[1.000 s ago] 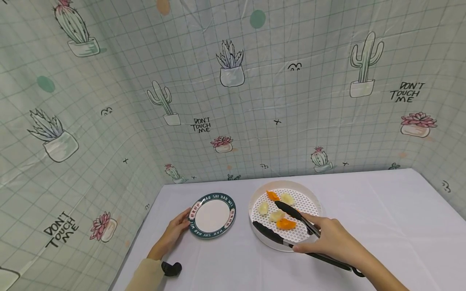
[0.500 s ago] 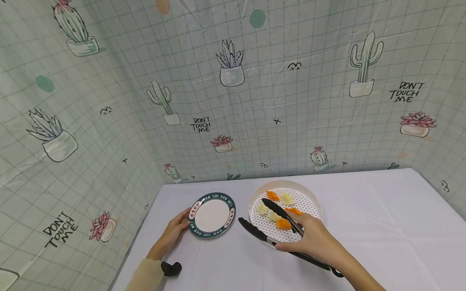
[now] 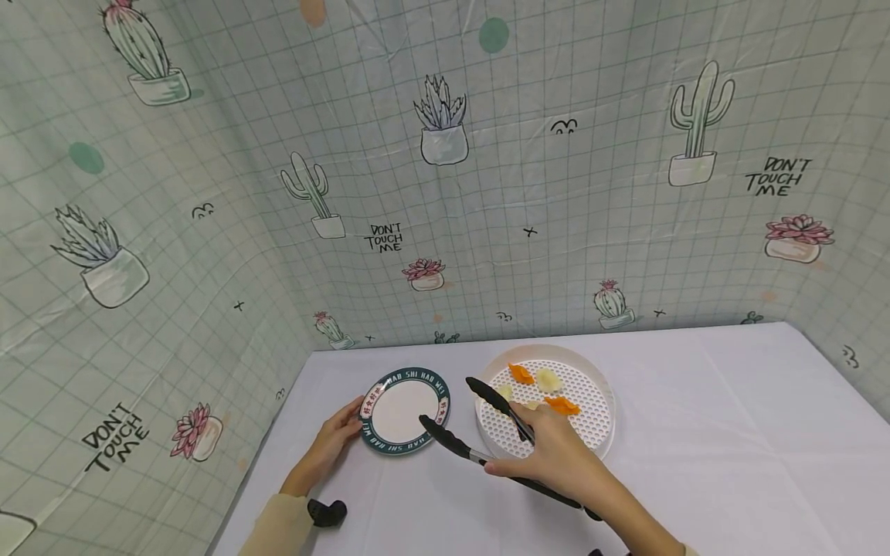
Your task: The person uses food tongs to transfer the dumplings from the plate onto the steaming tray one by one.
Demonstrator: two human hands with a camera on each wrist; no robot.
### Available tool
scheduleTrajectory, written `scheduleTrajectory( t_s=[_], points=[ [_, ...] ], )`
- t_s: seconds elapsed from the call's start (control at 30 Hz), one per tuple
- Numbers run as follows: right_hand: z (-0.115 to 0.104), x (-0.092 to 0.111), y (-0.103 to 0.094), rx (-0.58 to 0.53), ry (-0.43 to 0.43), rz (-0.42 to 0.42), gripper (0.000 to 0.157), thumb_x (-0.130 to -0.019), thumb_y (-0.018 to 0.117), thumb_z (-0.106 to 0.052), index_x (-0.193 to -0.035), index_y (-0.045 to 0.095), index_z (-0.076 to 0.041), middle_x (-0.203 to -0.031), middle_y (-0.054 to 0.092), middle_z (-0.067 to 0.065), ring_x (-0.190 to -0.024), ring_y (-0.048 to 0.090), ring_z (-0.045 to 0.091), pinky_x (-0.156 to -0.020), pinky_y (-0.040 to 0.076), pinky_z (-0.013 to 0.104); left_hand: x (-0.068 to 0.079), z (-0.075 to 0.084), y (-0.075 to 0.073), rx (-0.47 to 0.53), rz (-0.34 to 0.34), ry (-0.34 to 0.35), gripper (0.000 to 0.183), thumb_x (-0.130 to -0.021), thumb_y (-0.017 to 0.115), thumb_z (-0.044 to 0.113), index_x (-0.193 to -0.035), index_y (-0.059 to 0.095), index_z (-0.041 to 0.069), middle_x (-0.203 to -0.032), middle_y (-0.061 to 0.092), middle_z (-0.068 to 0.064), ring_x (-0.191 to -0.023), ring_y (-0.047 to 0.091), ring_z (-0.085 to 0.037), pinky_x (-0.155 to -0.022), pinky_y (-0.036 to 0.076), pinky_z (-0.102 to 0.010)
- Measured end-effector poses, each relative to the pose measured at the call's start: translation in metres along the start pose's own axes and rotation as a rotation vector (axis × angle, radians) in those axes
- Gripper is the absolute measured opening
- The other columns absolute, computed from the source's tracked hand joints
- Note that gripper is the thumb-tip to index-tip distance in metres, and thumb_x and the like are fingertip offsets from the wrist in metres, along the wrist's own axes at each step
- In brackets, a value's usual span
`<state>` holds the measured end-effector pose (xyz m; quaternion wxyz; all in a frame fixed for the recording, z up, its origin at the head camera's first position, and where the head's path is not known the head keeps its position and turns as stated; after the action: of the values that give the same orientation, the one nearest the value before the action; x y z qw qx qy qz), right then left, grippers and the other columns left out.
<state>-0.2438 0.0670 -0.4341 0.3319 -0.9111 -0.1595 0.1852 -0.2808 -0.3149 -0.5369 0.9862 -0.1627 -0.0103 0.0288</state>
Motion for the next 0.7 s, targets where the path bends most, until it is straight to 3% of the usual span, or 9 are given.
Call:
scheduleTrajectory(
  t_s=[0.1, 0.2, 0.27, 0.37, 0.57, 0.7],
  points=[
    [-0.003, -0.005, 0.010, -0.019, 0.022, -0.026, 0.097, -0.066, 0.087, -0.055, -0.137, 0.057, 0.005, -0.125, 0.065, 0.016, -0.107, 0.058, 0.028, -0.088, 0.051, 0.048, 0.000, 0.000, 0.000, -0.002, 0.000, -0.004, 0.050, -0.100, 0.047, -0.002, -0.148, 0.035, -0.010, -0.153, 0.034, -0.029, -0.142, 0.031, -0.044, -0.116, 0.023, -0.055],
    [-0.006, -0.010, 0.019, -0.029, 0.059, -0.043, 0.098, -0.066, 0.088, -0.053, -0.138, 0.056, 0.005, -0.109, 0.064, 0.009, -0.089, 0.050, 0.019, -0.072, 0.046, 0.035, 0.001, 0.000, -0.001, -0.009, -0.003, -0.009, 0.051, -0.100, 0.046, -0.002, -0.149, 0.034, -0.010, -0.153, 0.034, -0.029, -0.143, 0.029, -0.044, -0.116, 0.023, -0.055],
    [-0.008, -0.013, 0.025, -0.036, 0.069, -0.049, 0.096, -0.066, 0.089, -0.051, -0.138, 0.057, 0.004, -0.096, 0.060, 0.005, -0.084, 0.047, 0.018, -0.066, 0.042, 0.031, 0.002, -0.001, -0.001, -0.005, -0.005, -0.018, 0.051, -0.100, 0.046, -0.002, -0.149, 0.034, -0.010, -0.154, 0.033, -0.029, -0.144, 0.026, -0.043, -0.116, 0.022, -0.055],
    [-0.012, -0.017, 0.033, -0.047, 0.078, -0.043, 0.094, -0.065, 0.090, -0.049, -0.138, 0.057, 0.001, -0.089, 0.057, 0.005, -0.081, 0.047, 0.019, -0.064, 0.042, 0.031, 0.002, -0.001, -0.001, -0.005, -0.005, -0.027, 0.051, -0.100, 0.046, -0.002, -0.149, 0.035, -0.009, -0.154, 0.034, -0.028, -0.143, 0.029, -0.043, -0.116, 0.022, -0.055],
    [-0.019, -0.021, 0.049, -0.068, 0.141, -0.040, 0.097, -0.066, 0.089, -0.051, -0.140, 0.055, 0.002, -0.120, 0.061, 0.020, -0.094, 0.057, 0.023, -0.079, 0.054, 0.041, -0.001, -0.003, -0.001, -0.018, 0.002, -0.033, 0.052, -0.099, 0.048, 0.000, -0.149, 0.036, -0.008, -0.153, 0.037, -0.027, -0.139, 0.037, -0.043, -0.115, 0.025, -0.055],
    [-0.023, -0.022, 0.061, -0.058, 0.149, -0.042, 0.099, -0.069, 0.087, -0.052, -0.138, 0.053, 0.009, -0.130, 0.055, 0.031, -0.110, 0.058, 0.034, -0.091, 0.052, 0.051, -0.001, -0.001, -0.001, 0.004, -0.004, -0.032, 0.052, -0.100, 0.047, 0.000, -0.150, 0.034, -0.008, -0.153, 0.036, -0.028, -0.138, 0.039, -0.043, -0.115, 0.025, -0.056]
  ],
)
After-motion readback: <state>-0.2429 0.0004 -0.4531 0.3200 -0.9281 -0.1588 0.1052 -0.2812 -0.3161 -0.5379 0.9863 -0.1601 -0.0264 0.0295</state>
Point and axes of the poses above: each hand's wrist, its own x-axis away from the middle knuckle, its own y-axis out of the palm, z = x × y, the point moved 6 cm from there along -x, towards the middle knuckle
